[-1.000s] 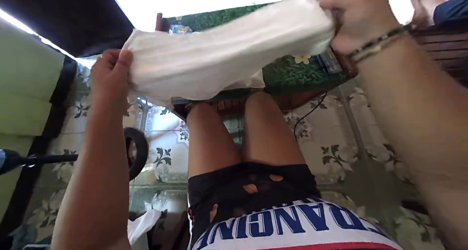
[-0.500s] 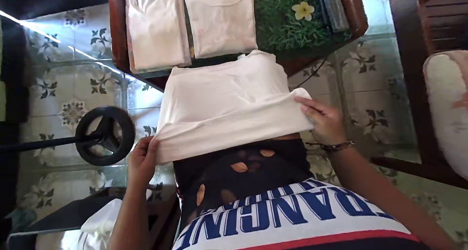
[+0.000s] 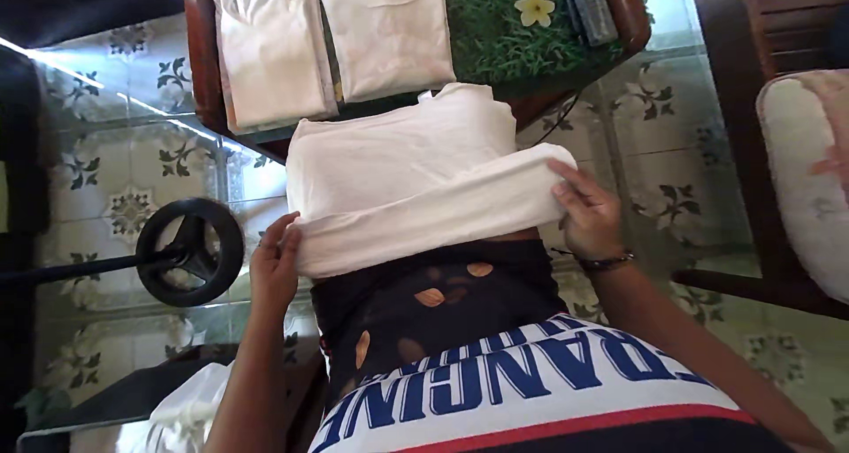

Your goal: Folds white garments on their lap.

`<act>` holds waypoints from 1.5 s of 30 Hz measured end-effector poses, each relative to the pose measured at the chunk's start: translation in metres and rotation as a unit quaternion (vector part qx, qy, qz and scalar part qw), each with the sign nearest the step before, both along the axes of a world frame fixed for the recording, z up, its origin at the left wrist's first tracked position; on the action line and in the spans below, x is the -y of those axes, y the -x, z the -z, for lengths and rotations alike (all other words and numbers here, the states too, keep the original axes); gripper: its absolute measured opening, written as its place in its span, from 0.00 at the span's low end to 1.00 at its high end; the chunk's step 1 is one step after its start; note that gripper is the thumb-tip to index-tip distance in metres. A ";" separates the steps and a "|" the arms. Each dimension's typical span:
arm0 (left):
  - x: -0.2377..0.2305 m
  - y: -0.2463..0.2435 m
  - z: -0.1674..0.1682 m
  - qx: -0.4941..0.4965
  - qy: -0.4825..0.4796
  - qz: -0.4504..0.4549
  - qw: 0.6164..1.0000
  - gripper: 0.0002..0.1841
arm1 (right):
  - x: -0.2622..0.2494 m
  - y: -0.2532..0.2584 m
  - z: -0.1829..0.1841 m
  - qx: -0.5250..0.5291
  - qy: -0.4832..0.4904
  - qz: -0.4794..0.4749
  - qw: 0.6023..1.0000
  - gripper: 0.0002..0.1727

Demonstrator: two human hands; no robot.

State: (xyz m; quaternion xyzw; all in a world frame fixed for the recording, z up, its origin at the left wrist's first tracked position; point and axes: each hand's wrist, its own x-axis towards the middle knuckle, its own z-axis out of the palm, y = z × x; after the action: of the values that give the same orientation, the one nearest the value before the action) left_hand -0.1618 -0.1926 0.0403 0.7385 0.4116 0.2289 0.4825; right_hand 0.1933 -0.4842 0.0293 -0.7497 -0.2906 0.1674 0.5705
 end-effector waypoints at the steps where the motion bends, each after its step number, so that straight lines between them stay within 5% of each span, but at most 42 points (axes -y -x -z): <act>1: -0.001 -0.001 0.001 0.020 -0.011 -0.003 1.000 0.19 | 0.001 0.000 0.000 0.001 -0.006 0.000 1.000 0.22; 5: -0.002 -0.001 0.010 0.001 -0.001 0.007 1.000 0.25 | 0.005 -0.001 0.011 -0.029 -0.004 -0.030 0.999 0.23; 9: -0.007 0.008 0.016 0.001 -0.016 0.058 0.998 0.19 | -0.001 -0.010 0.006 -0.081 0.065 -0.045 0.994 0.23; 15: -0.009 -0.006 0.009 -0.055 0.012 0.014 0.998 0.30 | -0.025 -0.020 -0.009 -0.123 0.106 -0.003 0.987 0.21; 20: -0.005 -0.018 0.007 -0.052 -0.033 -0.033 0.998 0.15 | -0.021 -0.011 0.002 -0.004 0.031 0.011 0.999 0.22; 25: -0.008 -0.023 0.014 -0.072 -0.048 -0.078 0.993 0.18 | -0.017 -0.007 0.008 0.052 0.112 -0.014 0.992 0.25; 36: -0.014 -0.019 -0.008 -0.187 -0.032 -0.025 0.982 0.19 | -0.011 -0.012 -0.002 0.087 0.167 -0.029 0.982 0.26; 42: -0.027 -0.004 0.025 -0.193 -0.069 -0.007 0.979 0.21 | -0.011 -0.010 0.029 0.110 0.227 -0.091 0.963 0.30; 45: -0.037 0.014 0.031 -0.217 0.001 0.015 0.976 0.18 | -0.009 -0.009 0.028 0.122 0.244 -0.109 0.956 0.32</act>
State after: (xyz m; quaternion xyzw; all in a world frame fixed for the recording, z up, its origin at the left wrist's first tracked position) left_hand -0.1759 -0.1552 0.0090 0.7762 0.4953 0.0559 0.3860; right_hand 0.2019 -0.4750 0.0012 -0.8446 -0.3881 0.2014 0.3091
